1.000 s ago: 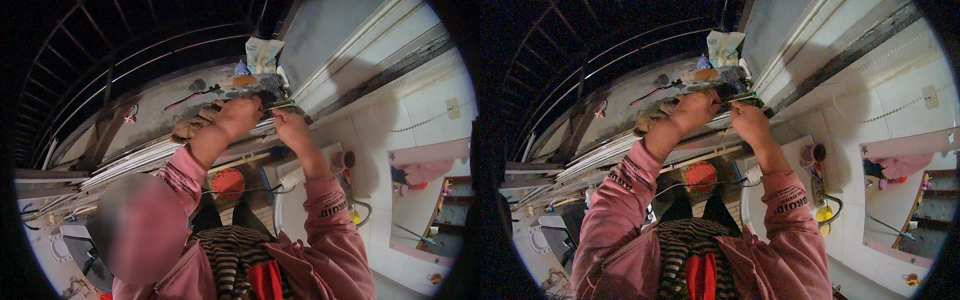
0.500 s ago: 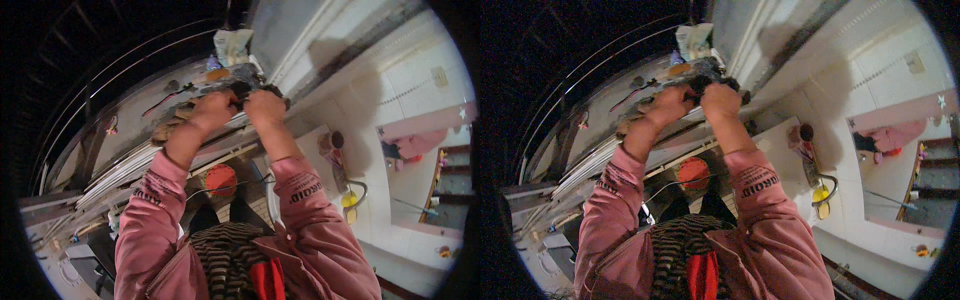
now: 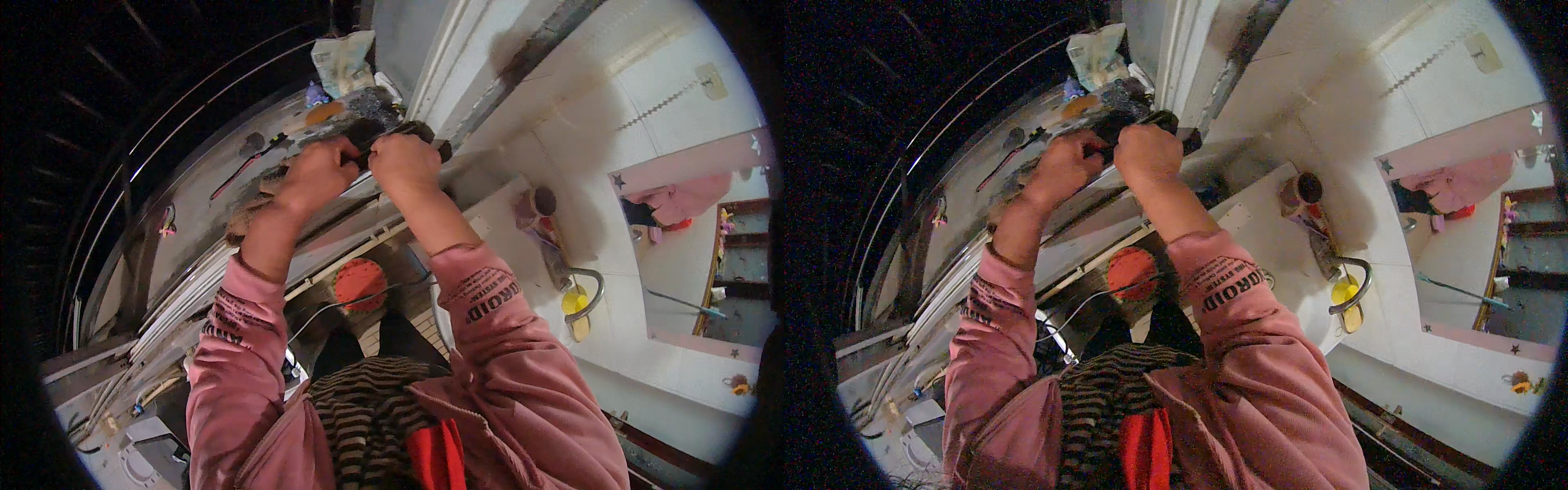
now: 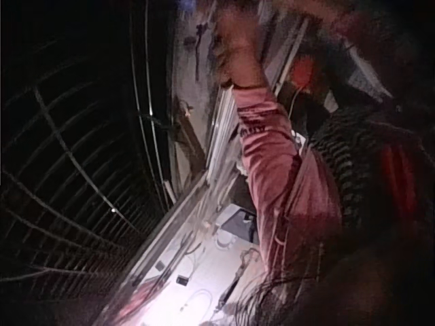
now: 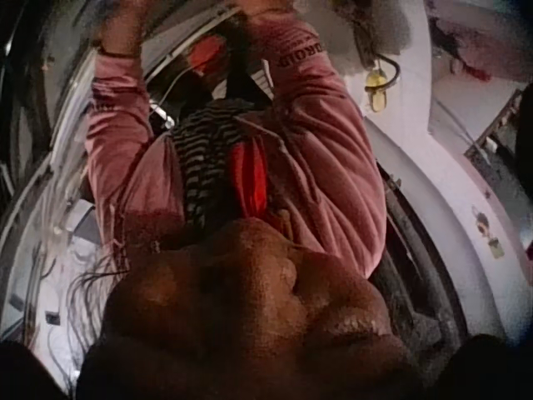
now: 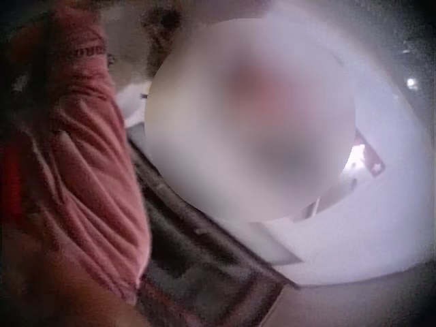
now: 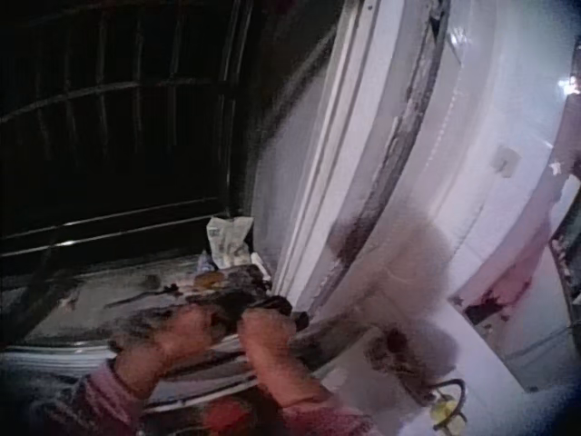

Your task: The person wipes a metal window frame with a cloth, then rinses the cloth in a pink basin and wrings it out. They continue wiping the window frame and a nearby glass panel with the damp cloth.

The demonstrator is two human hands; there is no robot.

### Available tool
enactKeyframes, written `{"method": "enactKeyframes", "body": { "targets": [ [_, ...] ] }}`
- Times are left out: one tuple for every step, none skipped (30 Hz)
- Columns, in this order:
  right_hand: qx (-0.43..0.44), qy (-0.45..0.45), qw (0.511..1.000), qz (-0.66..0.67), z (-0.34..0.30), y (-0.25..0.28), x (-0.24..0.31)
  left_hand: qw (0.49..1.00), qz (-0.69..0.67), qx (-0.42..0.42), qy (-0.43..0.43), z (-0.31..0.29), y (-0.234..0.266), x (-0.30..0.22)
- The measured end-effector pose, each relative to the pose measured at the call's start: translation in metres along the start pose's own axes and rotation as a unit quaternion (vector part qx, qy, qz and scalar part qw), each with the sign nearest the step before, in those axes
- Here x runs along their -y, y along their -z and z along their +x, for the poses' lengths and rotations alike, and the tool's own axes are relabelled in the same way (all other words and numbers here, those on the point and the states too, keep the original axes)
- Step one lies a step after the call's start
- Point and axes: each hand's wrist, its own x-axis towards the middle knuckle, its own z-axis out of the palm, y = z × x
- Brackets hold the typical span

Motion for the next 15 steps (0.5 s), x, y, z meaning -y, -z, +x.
{"method": "enactKeyframes", "body": {
  "targets": [
    [-0.007,0.016,1.000,0.008,-0.001,-0.001,0.000,1.000,-0.003,-0.008,-0.009,-0.002,0.001,0.001],
    [-0.015,0.033,0.999,0.016,-0.003,-0.002,-0.001,1.000,-0.005,-0.015,-0.018,-0.004,0.001,0.001],
    [0.005,0.009,0.999,0.050,-0.004,0.003,0.001,0.999,-0.008,-0.025,-0.026,-0.005,0.002,0.002],
    [-0.002,0.012,0.998,0.062,-0.004,0.003,0.001,1.000,-0.014,-0.024,-0.013,-0.006,0.003,0.002],
    [-0.008,0.014,0.997,0.073,-0.004,0.001,0.000,1.000,-0.020,-0.023,0.001,-0.008,0.005,0.001],
    [-0.016,0.015,0.996,0.083,-0.005,0.002,-0.001,0.999,-0.028,-0.021,0.013,-0.008,0.005,-0.002],
    [-0.011,0.015,0.995,0.093,-0.005,0.007,-0.001,0.998,-0.060,-0.017,0.025,-0.011,0.010,-0.008],
    [-0.015,0.017,0.993,0.112,-0.005,0.008,-0.002,0.997,-0.071,-0.017,0.027,-0.012,0.011,-0.007],
    [-0.021,0.020,0.991,0.129,-0.005,0.010,-0.004,0.996,-0.082,-0.018,0.028,-0.012,0.013,-0.007],
    [-0.026,0.023,0.989,0.146,-0.004,0.012,-0.006,0.995,-0.094,-0.019,0.029,-0.013,0.014,-0.007],
    [-0.043,0.069,0.978,0.190,-0.001,0.008,-0.013,0.992,-0.117,-0.018,0.039,-0.015,0.016,-0.008],
    [-0.023,0.055,0.967,0.249,0.000,0.009,-0.017,0.989,-0.142,-0.015,0.048,-0.017,0.018,-0.011],
    [-0.003,0.041,0.951,0.307,0.001,0.010,-0.021,0.984,-0.167,-0.013,0.055,-0.019,0.020,-0.013],
    [0.018,0.026,0.931,0.364,0.002,0.010,-0.022,0.979,-0.192,-0.010,0.063,-0.021,0.022,-0.016],
    [0.006,0.042,0.901,0.431,0.000,0.013,-0.020,0.979,-0.195,-0.013,0.061,-0.023,0.025,-0.018]
  ]
}}
